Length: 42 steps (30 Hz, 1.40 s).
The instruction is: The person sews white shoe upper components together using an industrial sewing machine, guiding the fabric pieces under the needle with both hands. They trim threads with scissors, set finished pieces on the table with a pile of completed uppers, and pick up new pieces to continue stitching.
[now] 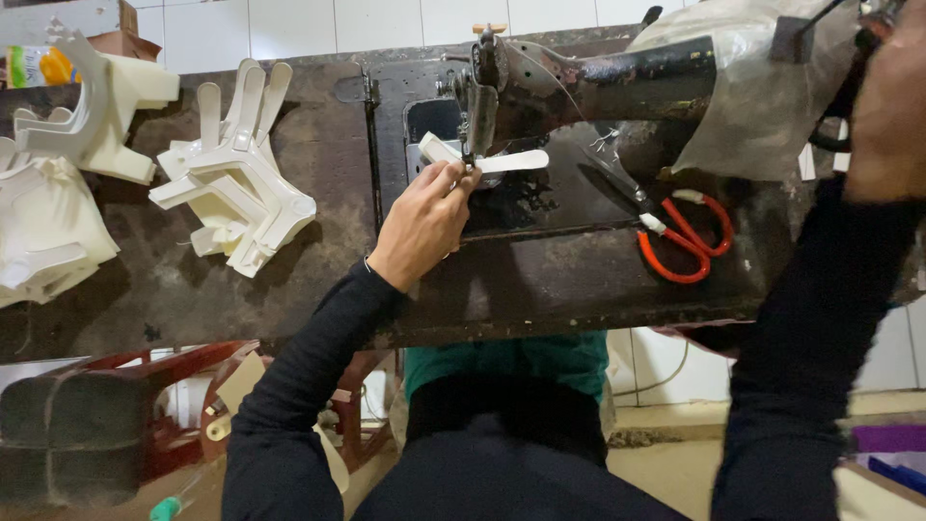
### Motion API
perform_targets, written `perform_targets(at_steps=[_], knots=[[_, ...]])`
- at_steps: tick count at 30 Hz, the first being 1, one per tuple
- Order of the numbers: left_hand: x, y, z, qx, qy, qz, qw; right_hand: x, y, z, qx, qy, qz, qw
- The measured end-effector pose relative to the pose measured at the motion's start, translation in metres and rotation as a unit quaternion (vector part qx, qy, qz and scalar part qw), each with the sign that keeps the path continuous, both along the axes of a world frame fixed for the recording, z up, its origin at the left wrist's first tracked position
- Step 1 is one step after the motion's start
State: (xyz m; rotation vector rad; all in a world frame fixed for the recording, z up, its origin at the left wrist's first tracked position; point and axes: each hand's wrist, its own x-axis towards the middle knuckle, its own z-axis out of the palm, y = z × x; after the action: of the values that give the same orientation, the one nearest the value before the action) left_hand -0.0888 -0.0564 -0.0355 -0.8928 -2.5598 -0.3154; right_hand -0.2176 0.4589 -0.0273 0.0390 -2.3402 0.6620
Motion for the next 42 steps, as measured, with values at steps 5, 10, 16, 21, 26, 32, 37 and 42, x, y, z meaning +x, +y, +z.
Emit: perform_targets(at_steps=[5,10,16,21,26,32,37,42], knots=[[-0.001,-0.001,0.000,0.008,0.001,-0.011,1.000,0.071,-0.065,0.002,0.032,0.271,-0.032,0.961],[-0.002,-0.007,-0.003,0.059,-0.036,-0.035,0.997,0.125,-0.172,0.040,0.065,0.300,-0.003,0.952],[-0.016,-0.023,-0.002,0.025,-0.038,-0.104,0.993,0.049,-0.286,0.005,0.029,-0.303,0.219,0.927],[-0.015,-0.025,-0.002,0.099,-0.033,-0.095,0.990,-0.034,-0.301,-0.004,-0.442,-0.238,0.532,0.682],[-0.016,-0.022,-0.002,0.124,-0.054,-0.067,0.989,0.015,-0.283,0.002,0.028,-0.397,0.335,0.854],[-0.019,-0.021,-0.004,0.107,-0.049,-0.048,0.992,0.048,-0.273,-0.004,0.066,-0.127,0.485,0.863],[-0.023,-0.020,-0.007,0.099,-0.046,-0.047,0.993,0.044,-0.272,-0.014,0.091,-0.115,0.468,0.872],[-0.024,-0.018,-0.008,0.098,-0.042,-0.051,0.993,0.046,-0.271,-0.022,0.072,-0.077,0.450,0.887]])
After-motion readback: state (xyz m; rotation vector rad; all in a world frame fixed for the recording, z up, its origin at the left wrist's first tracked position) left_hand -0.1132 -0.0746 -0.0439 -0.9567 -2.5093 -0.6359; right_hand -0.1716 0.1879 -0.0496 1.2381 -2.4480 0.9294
